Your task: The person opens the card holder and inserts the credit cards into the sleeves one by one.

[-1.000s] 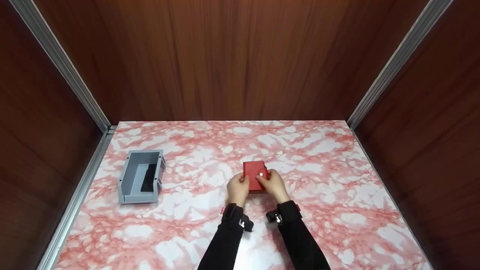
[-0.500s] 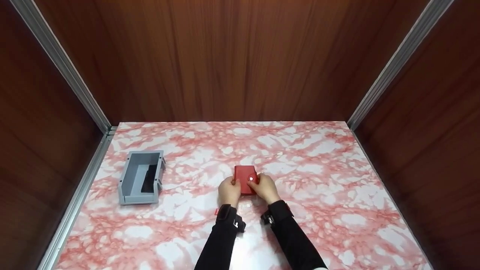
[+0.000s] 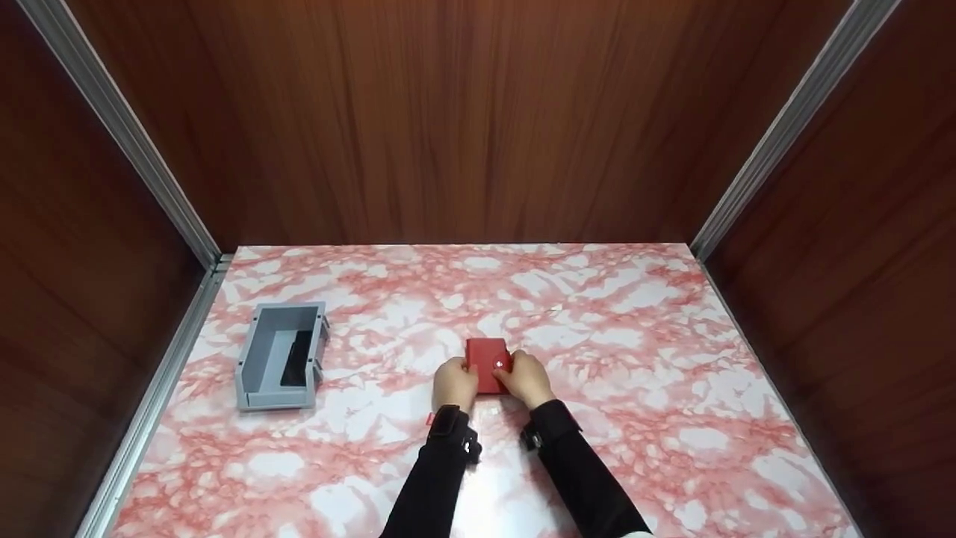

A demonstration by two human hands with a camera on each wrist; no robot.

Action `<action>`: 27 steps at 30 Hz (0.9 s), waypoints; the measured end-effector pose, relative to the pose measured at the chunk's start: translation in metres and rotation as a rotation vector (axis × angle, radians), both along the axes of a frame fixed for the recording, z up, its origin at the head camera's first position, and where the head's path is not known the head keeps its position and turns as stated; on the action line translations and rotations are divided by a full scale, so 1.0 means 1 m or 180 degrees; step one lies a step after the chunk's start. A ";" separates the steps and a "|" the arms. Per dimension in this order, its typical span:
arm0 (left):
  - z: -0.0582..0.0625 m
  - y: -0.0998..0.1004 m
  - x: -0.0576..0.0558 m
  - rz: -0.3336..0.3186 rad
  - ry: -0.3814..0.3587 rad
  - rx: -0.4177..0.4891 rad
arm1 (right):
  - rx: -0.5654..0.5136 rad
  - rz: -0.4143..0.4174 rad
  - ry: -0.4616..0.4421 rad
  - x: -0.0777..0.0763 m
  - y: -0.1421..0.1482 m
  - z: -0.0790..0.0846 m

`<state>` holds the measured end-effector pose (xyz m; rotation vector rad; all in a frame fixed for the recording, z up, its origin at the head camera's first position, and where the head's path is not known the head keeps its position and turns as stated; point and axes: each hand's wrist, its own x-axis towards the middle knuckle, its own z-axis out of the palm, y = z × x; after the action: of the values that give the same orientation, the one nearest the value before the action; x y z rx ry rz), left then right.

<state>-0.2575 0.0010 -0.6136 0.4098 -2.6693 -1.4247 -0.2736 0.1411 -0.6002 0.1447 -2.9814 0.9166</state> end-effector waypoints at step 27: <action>-0.003 0.000 -0.005 0.0007 0.0160 -0.0256 | 0.0683 -0.0078 0.0456 -0.003 -0.006 0.011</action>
<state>-0.2621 0.0006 -0.6163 0.3647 -2.6745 -1.3037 -0.2765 0.1350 -0.5896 0.1686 -2.9320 0.5559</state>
